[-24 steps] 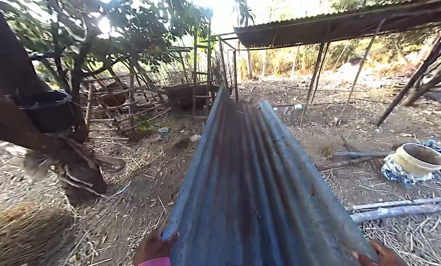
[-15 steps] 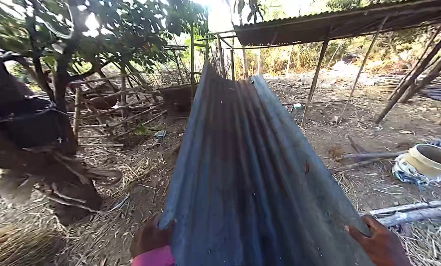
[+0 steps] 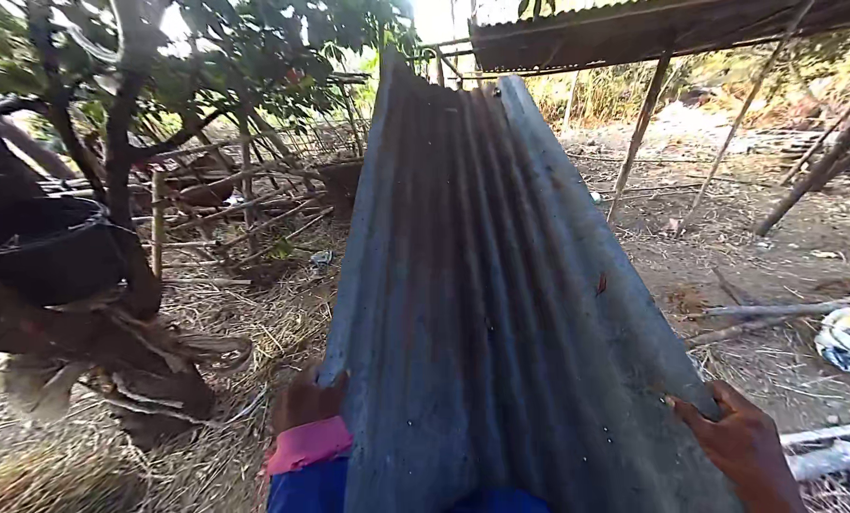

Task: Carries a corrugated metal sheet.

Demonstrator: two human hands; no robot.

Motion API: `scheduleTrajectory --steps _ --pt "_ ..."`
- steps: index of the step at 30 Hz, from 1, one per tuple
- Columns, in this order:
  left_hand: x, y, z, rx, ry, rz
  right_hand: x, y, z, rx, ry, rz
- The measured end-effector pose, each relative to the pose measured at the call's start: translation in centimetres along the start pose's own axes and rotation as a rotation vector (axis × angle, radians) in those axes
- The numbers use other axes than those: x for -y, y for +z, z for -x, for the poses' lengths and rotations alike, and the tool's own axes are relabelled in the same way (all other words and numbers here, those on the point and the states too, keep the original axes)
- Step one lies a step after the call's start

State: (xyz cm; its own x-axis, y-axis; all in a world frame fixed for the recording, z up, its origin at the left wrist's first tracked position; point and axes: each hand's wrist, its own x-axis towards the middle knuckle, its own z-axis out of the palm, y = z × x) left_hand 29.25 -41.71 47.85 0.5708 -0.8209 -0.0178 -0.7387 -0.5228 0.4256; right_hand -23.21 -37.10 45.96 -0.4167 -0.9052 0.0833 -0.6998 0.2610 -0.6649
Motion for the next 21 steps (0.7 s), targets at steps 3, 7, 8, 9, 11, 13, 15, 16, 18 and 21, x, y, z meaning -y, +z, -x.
scheduleTrajectory --steps 3,7,8,9,11,13,15,16,18,21 --pt "0.3 2.4 -6.3 -0.035 0.033 0.004 1.6 5.0 -3.0 -0.019 -0.014 -0.021" --pt "-2.1 4.7 -14.7 -0.057 0.072 0.014 5.1 11.1 -7.8 -0.024 0.002 -0.061" --pt "-3.1 4.7 -17.1 -0.050 0.071 0.019 6.5 12.5 -9.6 -0.021 0.008 -0.067" --pt "-4.3 4.4 -19.7 -0.054 0.077 0.018 8.0 13.9 -11.7 -0.009 0.012 -0.061" --pt "-7.2 3.9 -24.7 -0.043 0.094 0.000 11.2 15.8 -15.9 0.019 0.019 -0.022" --pt "-9.0 3.6 -29.0 -0.018 0.136 -0.012 14.5 17.2 -19.1 0.060 0.066 0.005" --pt "-11.0 3.3 -32.9 0.001 0.154 -0.016 17.2 18.2 -22.1 0.057 0.077 0.030" --pt "-11.8 3.1 -34.5 -0.006 0.156 -0.016 18.3 18.5 -23.3 0.039 0.065 0.030" --pt "-13.1 2.4 -37.8 -0.030 0.167 0.005 20.1 19.1 -25.3 -0.001 0.040 0.024" --pt "-14.2 2.2 -43.0 -0.065 0.204 0.097 22.0 20.1 -28.0 -0.069 0.013 0.007"
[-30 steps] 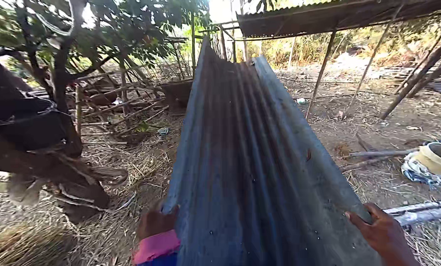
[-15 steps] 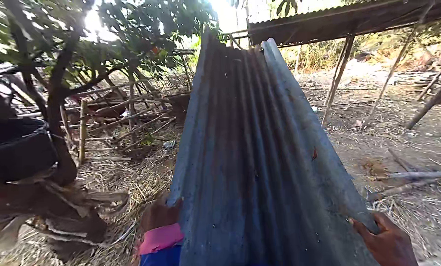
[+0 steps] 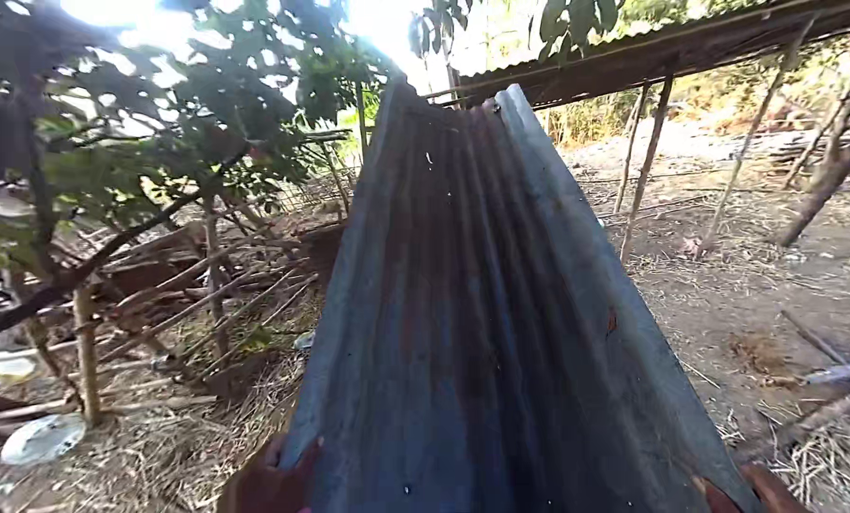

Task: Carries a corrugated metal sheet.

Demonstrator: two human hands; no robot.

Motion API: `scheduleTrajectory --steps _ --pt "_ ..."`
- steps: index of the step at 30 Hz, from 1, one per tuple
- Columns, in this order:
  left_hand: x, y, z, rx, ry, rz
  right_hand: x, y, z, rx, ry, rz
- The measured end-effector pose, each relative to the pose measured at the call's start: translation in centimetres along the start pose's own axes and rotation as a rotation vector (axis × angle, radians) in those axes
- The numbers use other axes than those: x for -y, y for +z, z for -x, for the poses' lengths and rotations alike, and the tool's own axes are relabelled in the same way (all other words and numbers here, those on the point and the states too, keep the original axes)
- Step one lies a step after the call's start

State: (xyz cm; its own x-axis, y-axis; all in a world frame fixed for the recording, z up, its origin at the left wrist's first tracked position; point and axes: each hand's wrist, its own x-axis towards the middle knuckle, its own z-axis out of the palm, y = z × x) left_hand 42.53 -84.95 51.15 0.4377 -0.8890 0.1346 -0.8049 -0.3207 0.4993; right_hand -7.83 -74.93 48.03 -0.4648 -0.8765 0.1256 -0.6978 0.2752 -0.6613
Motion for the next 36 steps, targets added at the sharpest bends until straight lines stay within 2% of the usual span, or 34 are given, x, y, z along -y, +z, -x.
scheduleTrajectory --steps 7,13,22,30,36 --pt "-2.7 2.7 -9.0 -0.048 -0.034 0.054 2.5 5.2 -6.0 -0.160 -0.097 -0.053" --pt "-3.2 7.5 -17.7 -0.089 0.008 0.124 5.7 10.9 -14.1 -0.210 -0.164 -0.041" --pt "-6.0 9.7 -33.0 -0.082 -0.024 0.063 14.2 17.8 -26.8 -0.289 -0.249 -0.029" --pt "-6.9 11.3 -40.3 -0.125 0.007 0.037 18.3 21.3 -33.5 -0.246 -0.222 -0.028" --pt "-7.8 13.3 -45.1 -0.175 0.011 0.062 18.9 23.9 -37.7 -0.303 -0.253 -0.040"
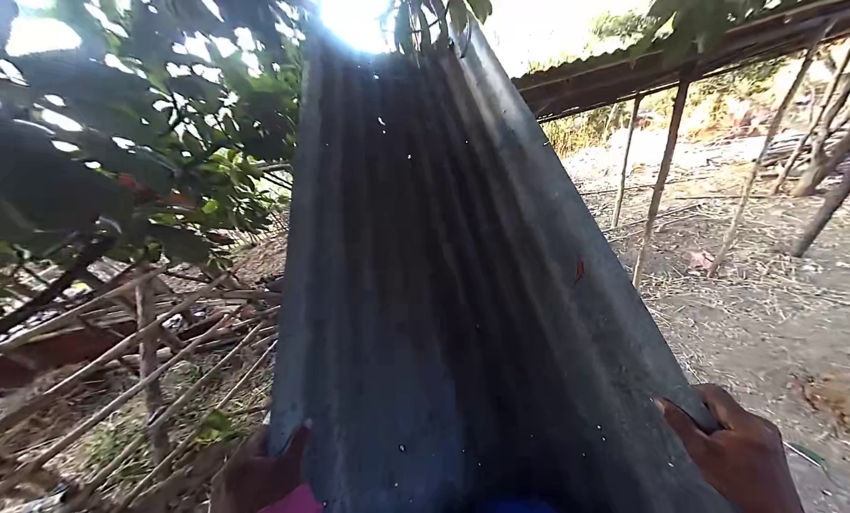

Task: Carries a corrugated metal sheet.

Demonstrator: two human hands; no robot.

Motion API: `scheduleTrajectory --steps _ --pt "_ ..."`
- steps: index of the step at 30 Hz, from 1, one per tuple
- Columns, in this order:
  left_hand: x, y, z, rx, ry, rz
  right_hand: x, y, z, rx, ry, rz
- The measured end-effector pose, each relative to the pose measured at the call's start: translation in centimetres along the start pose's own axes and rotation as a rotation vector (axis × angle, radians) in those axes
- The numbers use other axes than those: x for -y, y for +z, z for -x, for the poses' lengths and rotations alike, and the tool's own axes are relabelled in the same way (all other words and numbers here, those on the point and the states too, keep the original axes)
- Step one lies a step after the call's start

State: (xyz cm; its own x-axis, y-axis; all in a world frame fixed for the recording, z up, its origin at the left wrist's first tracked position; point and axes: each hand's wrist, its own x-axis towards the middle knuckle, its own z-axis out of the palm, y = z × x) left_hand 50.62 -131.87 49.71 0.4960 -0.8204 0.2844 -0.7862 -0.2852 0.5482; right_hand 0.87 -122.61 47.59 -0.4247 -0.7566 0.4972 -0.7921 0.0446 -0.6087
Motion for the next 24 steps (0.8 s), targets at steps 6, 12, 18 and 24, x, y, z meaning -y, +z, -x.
scheduleTrajectory --steps 6,12,18,24 --pt "-1.6 2.7 -3.0 -0.023 -0.050 0.031 -1.2 3.6 -3.5 -0.068 -0.033 -0.002" --pt "-2.6 4.4 -4.7 -0.009 -0.017 0.035 -2.4 5.8 -7.0 -0.035 -0.041 -0.040" --pt "-3.9 5.2 -5.0 0.026 -0.052 0.016 -3.5 7.2 -9.8 0.090 0.057 -0.075" --pt "-5.0 6.5 -6.4 0.068 -0.042 -0.046 -4.8 8.4 -12.6 0.237 0.167 -0.050"
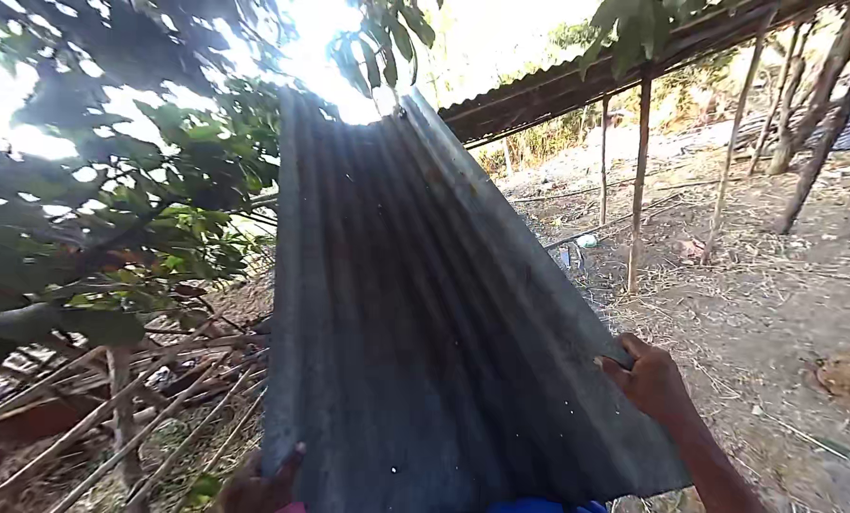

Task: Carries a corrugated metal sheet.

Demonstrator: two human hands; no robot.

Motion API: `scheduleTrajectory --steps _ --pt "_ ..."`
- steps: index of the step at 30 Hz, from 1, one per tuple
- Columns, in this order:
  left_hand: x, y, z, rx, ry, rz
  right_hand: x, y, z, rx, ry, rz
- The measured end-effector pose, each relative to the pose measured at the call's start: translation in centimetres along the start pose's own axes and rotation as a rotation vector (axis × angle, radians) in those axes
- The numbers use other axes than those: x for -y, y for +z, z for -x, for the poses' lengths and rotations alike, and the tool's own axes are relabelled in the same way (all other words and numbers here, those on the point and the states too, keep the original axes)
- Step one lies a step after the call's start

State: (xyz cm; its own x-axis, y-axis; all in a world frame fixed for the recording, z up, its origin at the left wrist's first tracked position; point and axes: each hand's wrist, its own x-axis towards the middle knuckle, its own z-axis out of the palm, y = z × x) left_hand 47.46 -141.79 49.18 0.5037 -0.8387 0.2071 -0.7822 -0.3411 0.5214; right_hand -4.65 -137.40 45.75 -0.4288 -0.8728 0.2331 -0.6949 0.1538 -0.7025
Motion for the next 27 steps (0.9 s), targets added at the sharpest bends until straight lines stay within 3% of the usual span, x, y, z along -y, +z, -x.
scheduleTrajectory --steps 5,16,21,27 --pt "-1.9 0.5 -1.3 0.060 -0.050 -0.017 -1.3 0.4 -2.9 0.165 0.138 -0.042" --pt "-2.2 0.7 -3.4 0.142 -0.156 -0.069 -4.6 1.1 -5.8 0.296 0.312 -0.281" --pt "-3.0 0.0 -3.8 0.164 -0.172 -0.101 -7.0 2.0 -6.3 0.253 0.345 -0.372" --pt "-2.2 0.0 -4.1 0.194 -0.176 -0.108 -13.0 5.3 -6.8 0.244 0.399 -0.361"
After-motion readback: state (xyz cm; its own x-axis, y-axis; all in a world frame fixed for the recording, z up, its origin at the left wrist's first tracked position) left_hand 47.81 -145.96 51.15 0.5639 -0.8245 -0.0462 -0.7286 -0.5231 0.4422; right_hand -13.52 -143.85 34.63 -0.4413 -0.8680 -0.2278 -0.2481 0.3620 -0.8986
